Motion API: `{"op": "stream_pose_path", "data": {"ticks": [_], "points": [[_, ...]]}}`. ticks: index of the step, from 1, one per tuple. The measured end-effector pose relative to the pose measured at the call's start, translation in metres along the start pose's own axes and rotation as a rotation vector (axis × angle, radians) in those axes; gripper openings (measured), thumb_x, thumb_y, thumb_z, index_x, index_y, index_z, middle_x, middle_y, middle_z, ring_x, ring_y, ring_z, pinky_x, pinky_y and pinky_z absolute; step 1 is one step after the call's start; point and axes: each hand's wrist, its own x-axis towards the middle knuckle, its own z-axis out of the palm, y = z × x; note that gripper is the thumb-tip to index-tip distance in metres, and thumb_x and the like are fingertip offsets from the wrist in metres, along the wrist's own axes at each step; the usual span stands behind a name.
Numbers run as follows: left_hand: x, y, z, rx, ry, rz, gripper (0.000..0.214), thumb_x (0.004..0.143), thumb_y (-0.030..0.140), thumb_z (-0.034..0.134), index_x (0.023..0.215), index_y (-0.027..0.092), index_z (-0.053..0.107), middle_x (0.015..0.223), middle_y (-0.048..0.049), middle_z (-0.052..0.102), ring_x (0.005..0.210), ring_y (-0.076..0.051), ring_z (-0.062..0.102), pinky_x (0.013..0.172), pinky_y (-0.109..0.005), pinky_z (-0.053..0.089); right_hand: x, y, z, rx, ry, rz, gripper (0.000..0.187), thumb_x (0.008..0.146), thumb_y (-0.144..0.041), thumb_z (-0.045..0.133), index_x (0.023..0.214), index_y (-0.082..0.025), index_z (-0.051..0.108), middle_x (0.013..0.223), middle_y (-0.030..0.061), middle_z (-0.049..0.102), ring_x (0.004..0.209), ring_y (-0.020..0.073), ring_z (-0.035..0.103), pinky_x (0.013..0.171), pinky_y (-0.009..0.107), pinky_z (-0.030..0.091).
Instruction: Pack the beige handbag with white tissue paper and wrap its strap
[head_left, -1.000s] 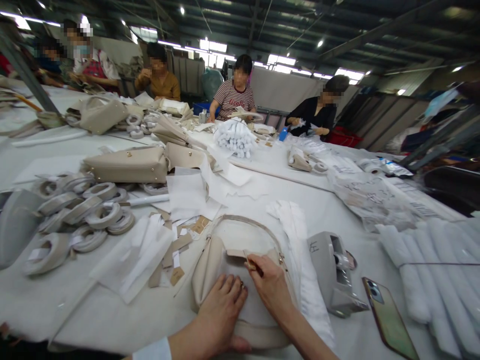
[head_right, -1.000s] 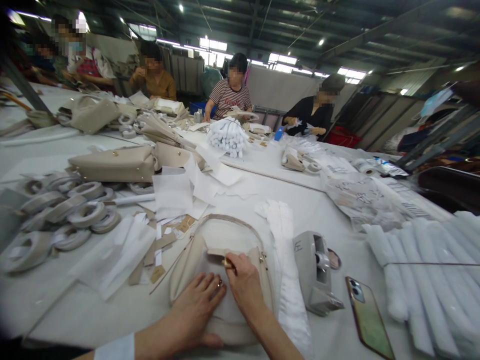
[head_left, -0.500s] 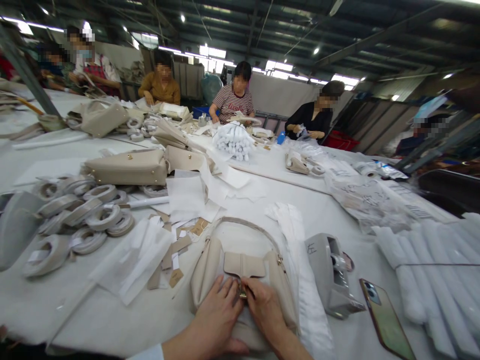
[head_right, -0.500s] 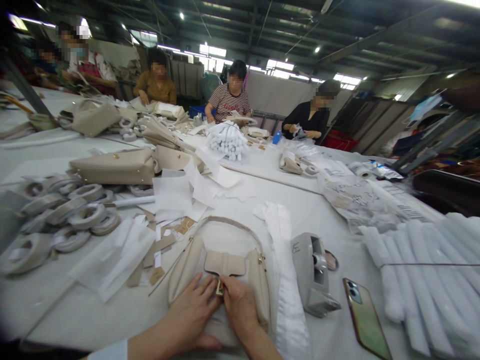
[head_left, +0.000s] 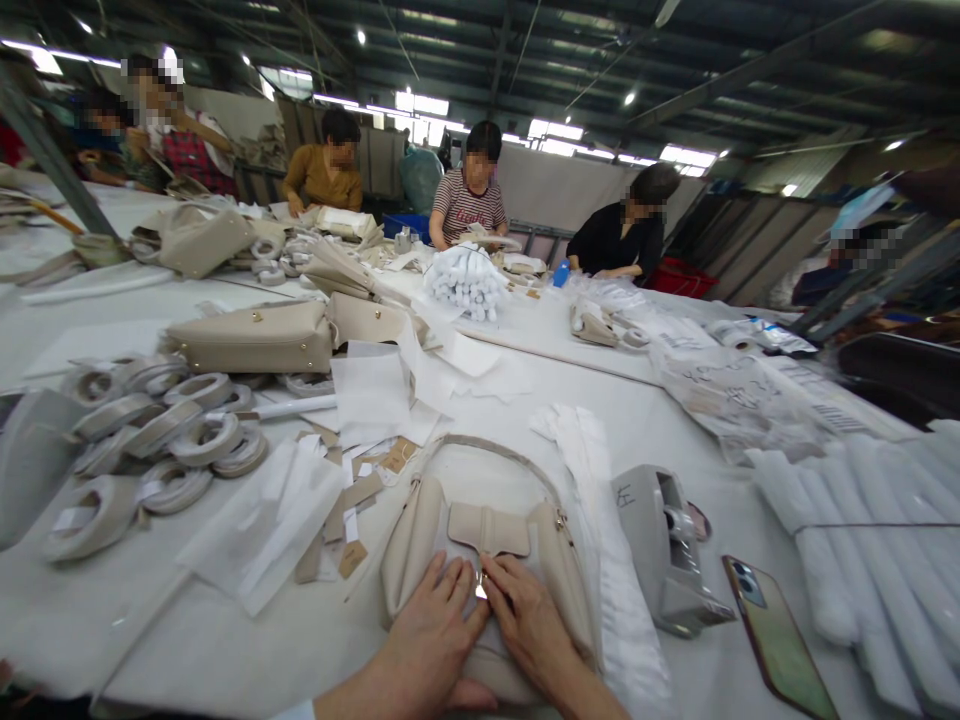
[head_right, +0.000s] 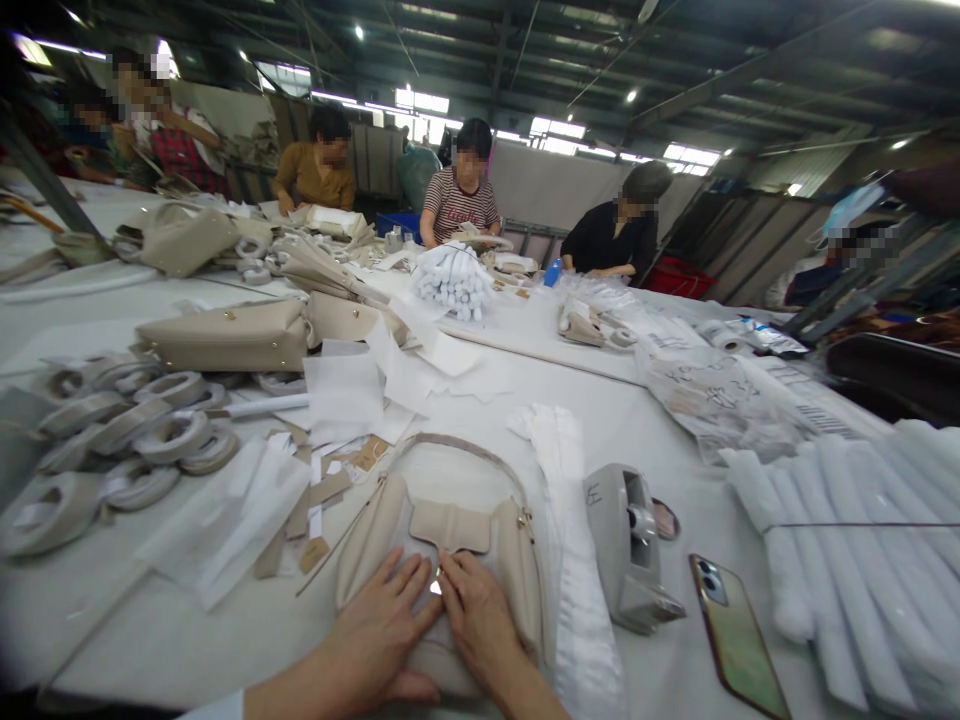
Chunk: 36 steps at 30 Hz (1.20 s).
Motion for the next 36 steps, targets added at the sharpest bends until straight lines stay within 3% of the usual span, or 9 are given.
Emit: {"op": "stream_pose_path", "data": {"ticks": [7,12,20,26,30,33,36], "points": [[-0.002,-0.001,-0.002,0.017,-0.012,0.031,0.085,0.077,0.075,0.047,0.137,0.014,0.042,0.141,-0.0211,0.042,0.130,-0.036,0.040,0.111,-0.054,0.022,0.004,0.005,0.003,-0.016,-0.020,0.048,0.026,0.091,-0.020,0.043,0.108,-0.021,0.063,0.094,0.0077,0.056,0.088,0.0207,0.057,0.079,0.032,0.047],[-0.001,0.002,0.000,-0.020,0.004,0.023,0.094,0.079,0.071,0.050,0.146,0.010,0.024,0.148,-0.0195,0.031,0.135,-0.032,0.034,0.113,-0.051,0.021,0.008,0.004,0.000,-0.035,-0.064,0.045,0.028,0.093,-0.020,0.039,0.103,-0.019,0.066,0.088,0.0079,0.054,0.083,0.0211,0.055,0.074,0.032,0.046],[-0.002,0.004,0.005,0.020,-0.062,0.005,0.097,0.079,0.072,0.050,0.145,0.005,0.025,0.146,-0.0210,0.034,0.135,-0.033,0.033,0.114,-0.051,0.017,0.007,0.001,-0.008,-0.026,-0.091,-0.023,0.032,0.094,-0.021,0.036,0.110,-0.020,0.064,0.093,0.0088,0.059,0.087,0.0203,0.057,0.081,0.031,0.047],[0.001,0.001,0.011,0.031,-0.100,0.026,0.103,0.074,0.072,0.056,0.145,0.002,0.025,0.147,-0.0239,0.028,0.137,-0.035,0.029,0.115,-0.052,0.015,0.007,0.006,-0.009,-0.148,-0.153,-0.108,0.039,0.084,-0.006,0.040,0.113,-0.021,0.061,0.099,0.0068,0.066,0.092,0.0188,0.061,0.084,0.028,0.047],[0.004,-0.001,0.003,0.059,-0.069,0.056,0.112,0.069,0.075,0.059,0.144,0.000,0.024,0.149,-0.0256,0.024,0.140,-0.036,0.017,0.115,-0.051,0.013,0.013,0.011,-0.010,-0.379,-0.225,-0.249,0.035,0.083,-0.003,0.044,0.110,-0.018,0.061,0.092,0.0063,0.069,0.081,0.0192,0.064,0.074,0.028,0.050],[0.007,-0.006,-0.015,0.059,-0.097,0.077,0.111,0.069,0.076,0.056,0.143,0.000,0.026,0.147,-0.0275,0.026,0.140,-0.037,0.020,0.114,-0.052,0.013,0.024,0.011,-0.017,-0.558,-0.276,-0.436,0.024,0.083,-0.002,0.046,0.094,-0.015,0.064,0.081,0.0069,0.068,0.070,0.0191,0.064,0.065,0.028,0.049],[0.011,-0.012,-0.030,0.063,-0.153,0.121,0.100,0.074,0.073,0.054,0.141,0.002,0.032,0.145,-0.0278,0.032,0.138,-0.036,0.024,0.114,-0.056,0.010,0.037,0.006,-0.028,-0.659,-0.351,-0.615,0.020,0.085,-0.005,0.047,0.092,-0.013,0.064,0.080,0.0082,0.069,0.069,0.0191,0.063,0.063,0.028,0.047]]}}
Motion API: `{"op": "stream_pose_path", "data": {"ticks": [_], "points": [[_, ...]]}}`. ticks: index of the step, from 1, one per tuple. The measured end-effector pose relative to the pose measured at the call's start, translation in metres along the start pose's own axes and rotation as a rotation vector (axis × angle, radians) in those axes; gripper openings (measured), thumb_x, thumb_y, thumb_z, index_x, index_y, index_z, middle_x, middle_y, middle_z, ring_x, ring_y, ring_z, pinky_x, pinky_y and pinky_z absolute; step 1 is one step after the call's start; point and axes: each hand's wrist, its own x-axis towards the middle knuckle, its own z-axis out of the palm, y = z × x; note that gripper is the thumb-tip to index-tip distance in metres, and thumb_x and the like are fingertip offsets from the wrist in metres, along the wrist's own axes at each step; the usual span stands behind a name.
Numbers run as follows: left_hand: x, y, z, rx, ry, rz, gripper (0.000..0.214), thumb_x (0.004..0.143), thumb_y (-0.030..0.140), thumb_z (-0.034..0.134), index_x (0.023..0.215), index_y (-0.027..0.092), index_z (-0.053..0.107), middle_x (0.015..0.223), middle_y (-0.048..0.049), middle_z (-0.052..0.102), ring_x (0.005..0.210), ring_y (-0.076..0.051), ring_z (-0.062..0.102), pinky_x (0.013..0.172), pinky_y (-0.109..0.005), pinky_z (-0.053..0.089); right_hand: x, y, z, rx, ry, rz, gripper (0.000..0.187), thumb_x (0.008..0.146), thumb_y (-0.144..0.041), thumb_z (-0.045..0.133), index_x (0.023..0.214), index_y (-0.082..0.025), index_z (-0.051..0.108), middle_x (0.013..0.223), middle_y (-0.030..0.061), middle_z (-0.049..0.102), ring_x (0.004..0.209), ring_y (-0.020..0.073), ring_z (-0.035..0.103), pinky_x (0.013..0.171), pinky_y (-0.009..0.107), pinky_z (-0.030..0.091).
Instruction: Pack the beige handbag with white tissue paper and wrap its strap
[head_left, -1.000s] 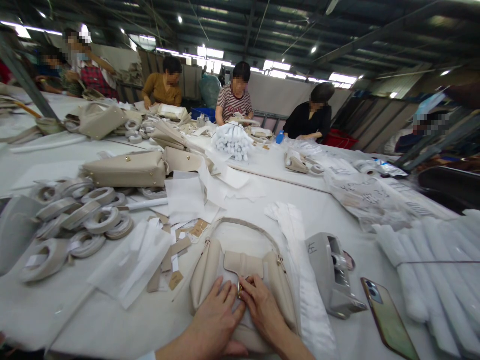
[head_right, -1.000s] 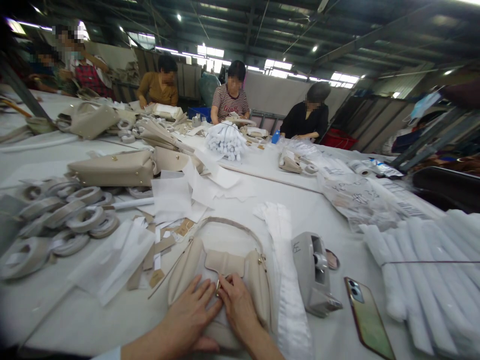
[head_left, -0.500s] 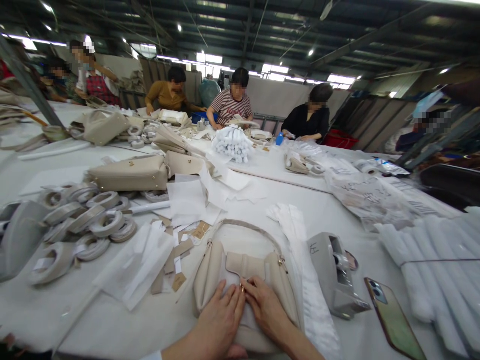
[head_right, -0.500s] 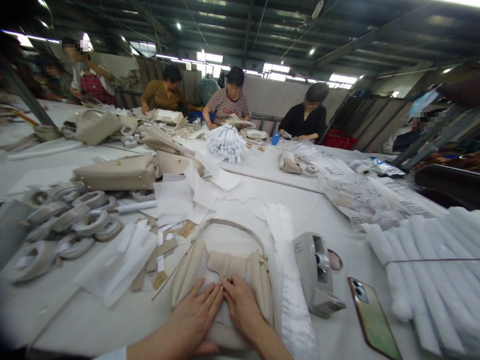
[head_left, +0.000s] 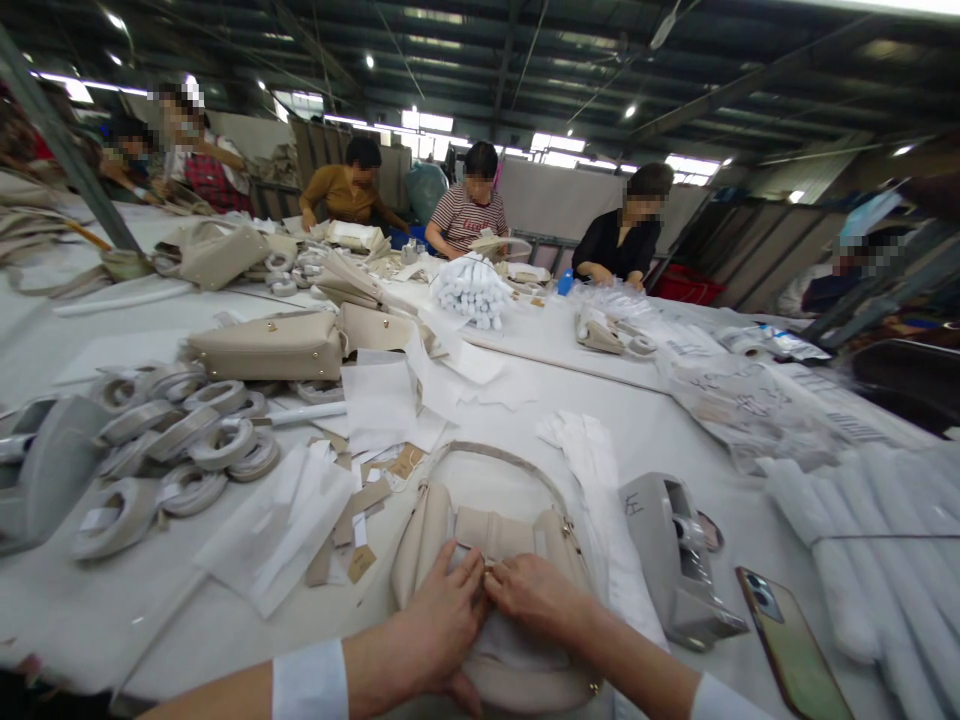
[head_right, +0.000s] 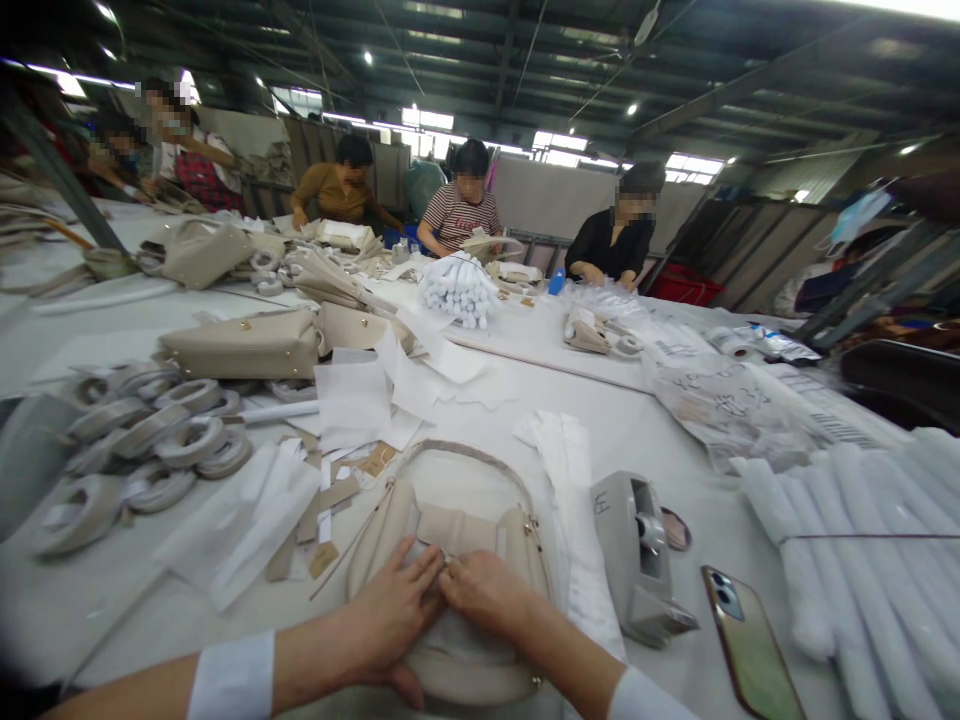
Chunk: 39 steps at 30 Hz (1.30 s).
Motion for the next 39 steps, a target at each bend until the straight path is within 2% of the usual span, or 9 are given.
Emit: {"op": "stream_pose_path", "data": {"ticks": [5,10,20,25,28,31,34,36,39], "points": [[-0.002,-0.009,-0.003,-0.072,0.011,0.052,0.089,0.079,0.068,0.052,0.141,0.007,0.033,0.141,-0.0226,0.041,0.136,-0.033,0.029,0.113,-0.059,0.008,0.009,0.010,-0.013,0.041,-0.027,-0.180,0.018,0.089,-0.010,0.047,0.087,-0.016,0.063,0.081,0.0064,0.068,0.072,0.0176,0.060,0.066,0.029,0.045],[-0.005,-0.014,0.006,-0.155,0.031,0.039,0.085,0.081,0.066,0.050,0.143,0.010,0.032,0.141,-0.0214,0.041,0.135,-0.036,0.030,0.112,-0.062,0.009,0.012,0.012,-0.003,0.086,-0.006,-0.164,0.018,0.088,-0.010,0.045,0.089,-0.016,0.062,0.080,0.0065,0.066,0.071,0.0181,0.058,0.066,0.030,0.044],[-0.006,-0.019,0.028,-0.199,0.013,0.052,0.096,0.077,0.063,0.060,0.148,0.016,0.015,0.148,-0.0247,0.027,0.137,-0.040,0.025,0.108,-0.068,0.006,0.010,-0.017,0.011,0.050,-0.044,0.185,0.037,0.068,-0.004,0.049,0.103,-0.014,0.058,0.089,0.0095,0.064,0.082,0.0242,0.057,0.078,0.038,0.045],[-0.008,-0.018,0.027,-0.151,0.047,0.065,0.099,0.076,0.073,0.053,0.148,0.014,0.018,0.146,-0.0268,0.029,0.136,-0.041,0.027,0.108,-0.069,0.009,0.014,-0.027,0.008,0.109,-0.076,0.395,0.024,0.077,-0.008,0.047,0.097,-0.016,0.059,0.088,0.0085,0.064,0.082,0.0240,0.059,0.078,0.038,0.045],[-0.011,-0.020,0.025,-0.138,0.068,0.073,0.097,0.075,0.076,0.048,0.148,0.018,0.019,0.146,-0.0239,0.032,0.135,-0.039,0.029,0.108,-0.068,0.011,0.009,-0.029,-0.006,0.175,0.012,0.503,0.014,0.087,-0.017,0.045,0.091,-0.017,0.059,0.086,0.0083,0.064,0.081,0.0238,0.059,0.076,0.037,0.046],[-0.016,-0.020,0.018,-0.111,0.116,0.072,0.093,0.074,0.076,0.051,0.147,0.024,0.022,0.147,-0.0184,0.033,0.136,-0.038,0.027,0.107,-0.068,0.013,-0.008,-0.023,-0.017,0.153,0.258,0.651,0.019,0.089,-0.027,0.048,0.104,-0.019,0.058,0.104,0.0116,0.063,0.099,0.0282,0.057,0.087,0.044,0.043],[-0.025,-0.018,0.013,-0.061,0.277,-0.027,0.088,0.073,0.070,0.059,0.144,0.031,0.027,0.152,-0.0136,0.027,0.139,-0.040,0.017,0.106,-0.071,0.011,-0.033,-0.009,-0.016,0.081,0.412,0.949,0.048,0.083,-0.036,0.056,0.127,-0.018,0.047,0.130,0.0187,0.050,0.122,0.0375,0.044,0.099,0.055,0.034],[-0.033,-0.016,0.015,-0.074,0.455,-0.214,0.079,0.079,0.059,0.061,0.145,0.032,0.026,0.154,-0.0120,0.021,0.140,-0.040,0.015,0.107,-0.069,0.013,-0.048,0.003,-0.010,0.178,0.382,1.117,0.064,0.080,-0.043,0.058,0.135,-0.015,0.039,0.135,0.0208,0.046,0.125,0.0388,0.041,0.100,0.055,0.035],[-0.047,-0.015,0.031,-0.244,0.679,-0.563,0.070,0.089,0.043,0.051,0.148,0.029,0.017,0.155,-0.0120,0.015,0.141,-0.036,0.017,0.109,-0.062,0.022,-0.060,0.019,-0.007,0.473,0.284,1.165,0.074,0.080,-0.049,0.056,0.140,-0.013,0.032,0.133,0.0195,0.050,0.123,0.0340,0.048,0.100,0.048,0.038]]}}
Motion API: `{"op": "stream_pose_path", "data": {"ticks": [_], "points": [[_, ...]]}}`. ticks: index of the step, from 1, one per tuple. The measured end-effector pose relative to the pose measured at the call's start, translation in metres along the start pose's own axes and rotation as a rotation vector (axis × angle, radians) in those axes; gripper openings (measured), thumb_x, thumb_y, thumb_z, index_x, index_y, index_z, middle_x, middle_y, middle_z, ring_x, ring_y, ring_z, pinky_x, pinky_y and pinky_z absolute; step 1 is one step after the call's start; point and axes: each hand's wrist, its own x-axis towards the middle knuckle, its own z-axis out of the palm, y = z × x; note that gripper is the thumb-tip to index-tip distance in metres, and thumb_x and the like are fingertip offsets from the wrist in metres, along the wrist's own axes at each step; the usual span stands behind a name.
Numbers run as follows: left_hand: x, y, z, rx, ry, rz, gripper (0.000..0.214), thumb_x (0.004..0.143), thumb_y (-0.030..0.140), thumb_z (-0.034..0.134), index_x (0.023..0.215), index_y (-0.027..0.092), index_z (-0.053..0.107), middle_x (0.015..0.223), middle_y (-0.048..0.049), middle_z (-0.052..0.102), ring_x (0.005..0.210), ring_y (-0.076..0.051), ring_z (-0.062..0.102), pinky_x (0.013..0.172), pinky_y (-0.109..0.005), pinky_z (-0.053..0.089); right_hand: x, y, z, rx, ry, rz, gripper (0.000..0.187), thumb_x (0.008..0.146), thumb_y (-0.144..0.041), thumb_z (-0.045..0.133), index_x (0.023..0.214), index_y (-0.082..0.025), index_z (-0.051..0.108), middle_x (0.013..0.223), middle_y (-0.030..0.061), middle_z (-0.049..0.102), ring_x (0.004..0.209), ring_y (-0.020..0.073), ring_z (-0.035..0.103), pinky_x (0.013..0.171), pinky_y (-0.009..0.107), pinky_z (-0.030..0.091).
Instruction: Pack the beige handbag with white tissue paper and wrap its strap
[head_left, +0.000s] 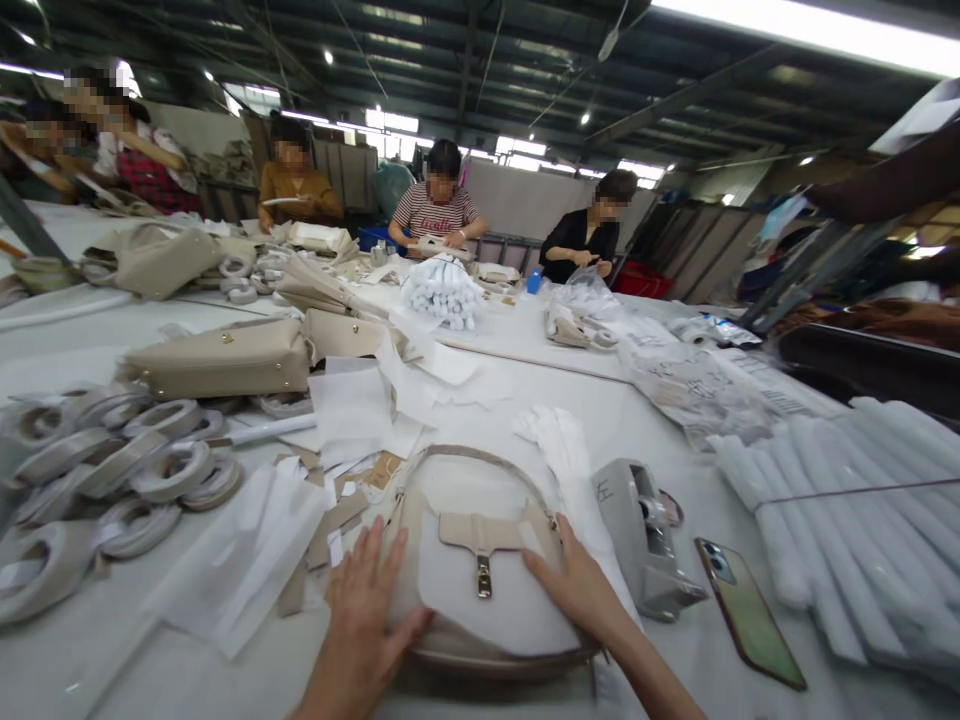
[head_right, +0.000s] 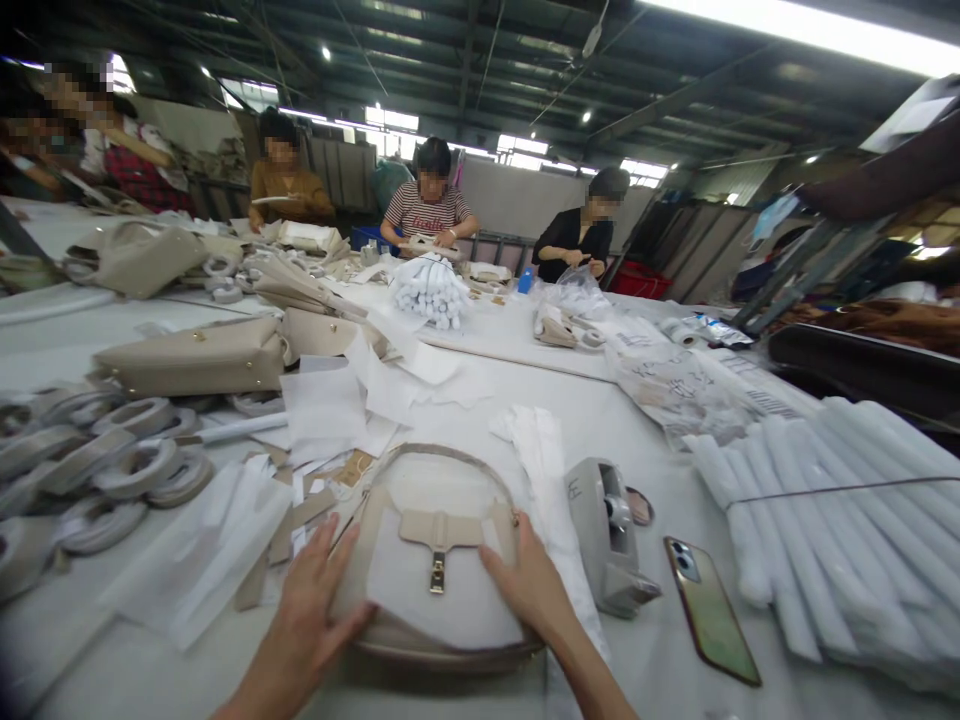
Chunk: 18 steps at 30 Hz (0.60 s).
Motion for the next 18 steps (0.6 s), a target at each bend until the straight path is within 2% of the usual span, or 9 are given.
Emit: {"op": "stream_pose_path", "data": {"ticks": [3,6,9,12,14,18], "points": [[-0.020,-0.013,0.009,-0.203,0.038,-0.265,0.068,0.093,0.044,0.042,0.149,0.024,0.010,0.153,-0.0133,0.021,0.140,-0.033,0.023,0.108,-0.057,0.030,0.009,0.003,-0.007,0.134,-0.171,0.061,0.086,0.077,-0.053,0.057,0.143,-0.008,0.025,0.138,0.0218,0.045,0.125,0.0322,0.046,0.104,0.047,0.035],[-0.033,-0.023,0.019,-0.320,0.006,-0.362,0.070,0.092,0.047,0.042,0.149,0.024,0.010,0.152,-0.0126,0.024,0.138,-0.032,0.027,0.108,-0.054,0.034,0.015,0.001,-0.012,0.230,-0.263,0.102,0.098,0.072,-0.052,0.062,0.145,-0.005,0.017,0.145,0.0230,0.035,0.131,0.0301,0.039,0.109,0.044,0.029],[-0.031,-0.028,0.022,-0.352,-0.046,-0.365,0.074,0.089,0.049,0.046,0.149,0.023,0.012,0.152,-0.0114,0.026,0.138,-0.030,0.027,0.109,-0.052,0.032,0.014,-0.001,-0.014,0.291,-0.286,0.098,0.101,0.069,-0.049,0.064,0.146,-0.005,0.016,0.146,0.0223,0.032,0.131,0.0284,0.039,0.110,0.042,0.028],[-0.023,-0.034,0.018,-0.371,-0.109,-0.340,0.069,0.088,0.051,0.047,0.146,0.022,0.025,0.148,-0.0103,0.036,0.137,-0.029,0.031,0.110,-0.050,0.031,0.012,-0.007,-0.014,0.263,-0.315,0.070,0.098,0.071,-0.047,0.063,0.146,-0.006,0.016,0.146,0.0230,0.033,0.131,0.0289,0.038,0.110,0.042,0.026],[-0.018,-0.039,0.015,-0.368,-0.111,-0.325,0.066,0.087,0.053,0.048,0.144,0.023,0.031,0.146,-0.0093,0.039,0.136,-0.029,0.033,0.110,-0.049,0.031,0.013,-0.013,-0.011,0.233,-0.323,0.047,0.093,0.075,-0.046,0.059,0.147,-0.006,0.016,0.144,0.0232,0.035,0.131,0.0295,0.039,0.108,0.043,0.028],[-0.017,-0.051,0.016,-0.301,-0.114,-0.284,0.065,0.087,0.051,0.049,0.143,0.022,0.034,0.145,-0.0101,0.039,0.135,-0.028,0.034,0.110,-0.049,0.031,0.020,-0.017,0.001,0.151,-0.305,0.039,0.087,0.079,-0.041,0.056,0.147,-0.007,0.015,0.139,0.0238,0.040,0.127,0.0301,0.043,0.105,0.043,0.031]]}}
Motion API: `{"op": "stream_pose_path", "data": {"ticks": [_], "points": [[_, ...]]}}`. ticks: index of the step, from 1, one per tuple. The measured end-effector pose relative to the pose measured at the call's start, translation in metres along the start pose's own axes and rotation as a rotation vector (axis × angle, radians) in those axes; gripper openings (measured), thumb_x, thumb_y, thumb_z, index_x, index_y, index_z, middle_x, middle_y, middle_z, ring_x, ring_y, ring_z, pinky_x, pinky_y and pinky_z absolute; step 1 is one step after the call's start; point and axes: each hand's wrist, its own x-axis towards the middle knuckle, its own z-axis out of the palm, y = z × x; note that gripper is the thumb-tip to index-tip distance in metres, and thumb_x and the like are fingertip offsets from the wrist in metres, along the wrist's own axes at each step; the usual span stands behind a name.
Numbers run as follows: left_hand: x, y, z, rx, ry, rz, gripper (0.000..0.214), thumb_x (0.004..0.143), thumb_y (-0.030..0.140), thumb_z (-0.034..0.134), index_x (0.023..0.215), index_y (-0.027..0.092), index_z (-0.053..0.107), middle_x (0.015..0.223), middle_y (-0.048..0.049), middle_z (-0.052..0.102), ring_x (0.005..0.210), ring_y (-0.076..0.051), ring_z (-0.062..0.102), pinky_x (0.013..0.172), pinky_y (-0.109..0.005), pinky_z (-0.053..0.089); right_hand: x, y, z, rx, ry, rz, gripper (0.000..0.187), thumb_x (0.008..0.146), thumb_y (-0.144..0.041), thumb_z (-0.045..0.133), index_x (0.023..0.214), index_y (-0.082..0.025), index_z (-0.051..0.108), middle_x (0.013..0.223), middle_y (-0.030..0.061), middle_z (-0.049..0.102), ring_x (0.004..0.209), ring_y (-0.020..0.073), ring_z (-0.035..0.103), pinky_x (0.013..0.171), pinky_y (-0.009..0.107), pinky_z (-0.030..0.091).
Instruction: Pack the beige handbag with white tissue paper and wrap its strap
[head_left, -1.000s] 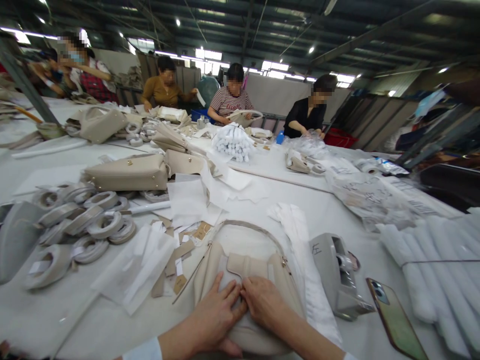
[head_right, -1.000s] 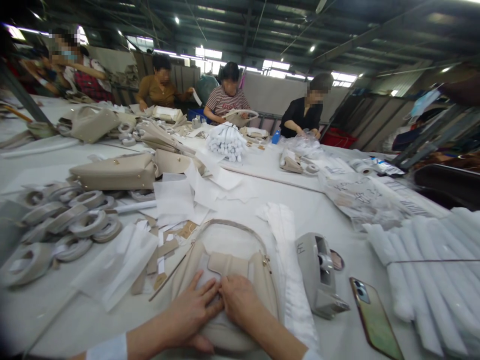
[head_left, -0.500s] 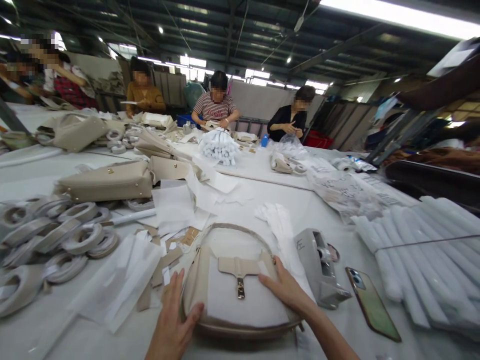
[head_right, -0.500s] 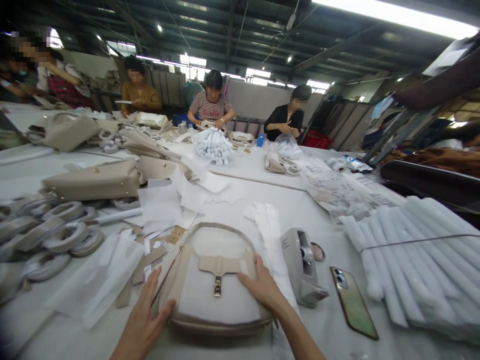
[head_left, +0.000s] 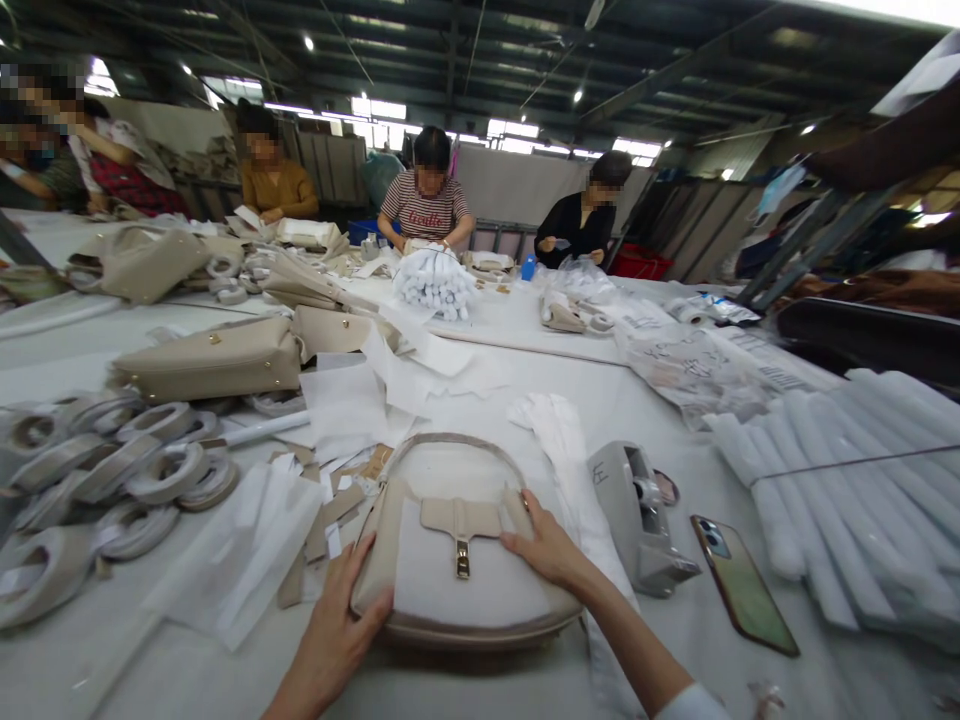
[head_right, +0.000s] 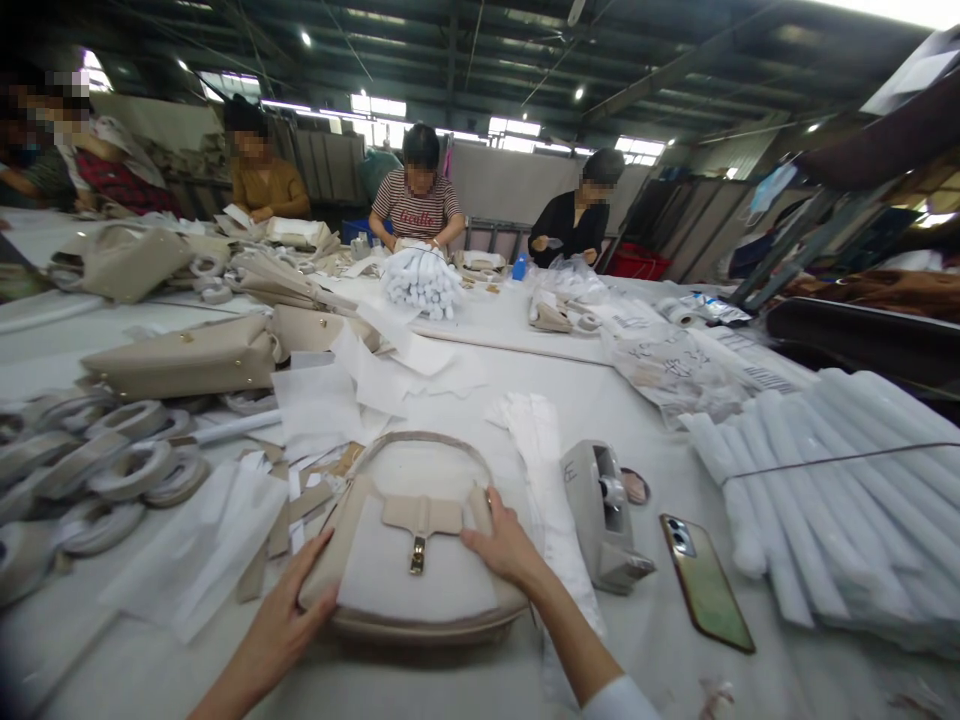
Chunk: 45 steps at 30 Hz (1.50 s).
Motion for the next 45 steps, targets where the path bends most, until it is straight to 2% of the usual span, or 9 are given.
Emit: {"op": "stream_pose_path", "data": {"ticks": [4,8,11,15,21,25,31,40,45], "points": [[0.001,0.007,0.000,0.237,0.103,0.097,0.063,0.088,0.048,0.049,0.143,0.020,0.034,0.150,-0.0163,0.027,0.137,-0.035,0.028,0.107,-0.058,0.030,0.010,0.004,0.005,-0.041,-0.028,0.038,0.088,0.083,-0.040,0.055,0.147,-0.003,0.009,0.139,0.0266,0.037,0.127,0.0299,0.043,0.106,0.040,0.030],[-0.001,0.054,-0.007,0.522,0.207,0.412,0.065,0.089,0.042,0.053,0.146,0.025,0.027,0.153,-0.0136,0.022,0.140,-0.035,0.019,0.110,-0.063,0.016,0.012,0.007,0.004,-0.035,-0.030,0.037,0.088,0.083,-0.040,0.055,0.147,-0.002,0.008,0.140,0.0275,0.036,0.129,0.0303,0.041,0.106,0.038,0.030],[0.000,0.089,-0.006,0.629,0.044,0.600,0.081,0.081,0.048,0.064,0.147,0.027,0.022,0.153,-0.0138,0.022,0.140,-0.034,0.022,0.111,-0.059,0.019,0.011,0.009,0.004,-0.013,-0.009,0.006,0.089,0.082,-0.041,0.056,0.147,-0.001,0.010,0.140,0.0274,0.037,0.129,0.0307,0.041,0.105,0.038,0.031],[0.007,0.107,0.008,0.740,-0.274,0.589,0.110,0.058,0.055,0.080,0.147,0.029,0.021,0.150,-0.0197,0.028,0.137,-0.040,0.027,0.107,-0.066,0.019,0.012,0.016,0.007,0.022,0.033,-0.014,0.089,0.080,-0.042,0.057,0.147,-0.003,0.013,0.137,0.0254,0.042,0.126,0.0300,0.044,0.104,0.039,0.032],[0.017,0.113,0.035,0.826,-0.365,0.540,0.126,0.047,0.065,0.080,0.148,0.033,0.013,0.150,-0.0236,0.023,0.137,-0.047,0.018,0.103,-0.074,0.000,0.011,0.020,0.010,0.086,0.073,-0.070,0.090,0.075,-0.043,0.063,0.145,-0.006,0.020,0.134,0.0229,0.049,0.120,0.0298,0.051,0.101,0.040,0.036],[0.016,0.112,0.049,0.861,-0.465,0.449,0.115,0.051,0.051,0.084,0.146,0.036,0.021,0.149,-0.0227,0.026,0.132,-0.049,0.028,0.101,-0.076,0.009,0.013,0.027,0.009,0.144,0.221,-0.076,0.069,0.086,-0.046,0.051,0.140,-0.009,0.033,0.130,0.0186,0.054,0.116,0.0267,0.055,0.097,0.037,0.040],[0.006,0.091,0.067,0.980,-0.218,0.552,0.082,0.072,0.007,0.066,0.141,0.039,0.034,0.136,-0.0178,0.050,0.120,-0.039,0.051,0.096,-0.066,0.035,0.010,0.074,-0.003,-0.433,0.719,0.014,0.031,0.095,-0.029,0.039,0.110,-0.011,0.060,0.106,0.0157,0.064,0.100,0.0271,0.058,0.088,0.035,0.042],[0.018,0.053,0.074,0.952,0.210,0.976,0.050,0.086,0.013,0.050,0.132,0.033,0.047,0.110,-0.0100,0.068,0.097,-0.026,0.065,0.084,-0.040,0.052,0.015,0.103,-0.007,-0.757,0.643,0.090,0.022,0.090,-0.010,0.042,0.085,-0.016,0.063,0.083,0.0109,0.064,0.080,0.0247,0.061,0.069,0.032,0.038],[0.006,0.065,0.066,0.883,0.273,0.804,0.040,0.090,0.017,0.050,0.125,0.036,0.052,0.116,-0.0061,0.066,0.106,-0.025,0.061,0.092,-0.045,0.048,0.019,0.104,-0.015,-0.609,0.587,0.122,0.030,0.094,-0.016,0.038,0.077,-0.016,0.063,0.084,0.0100,0.066,0.085,0.0230,0.062,0.074,0.031,0.038]]}}
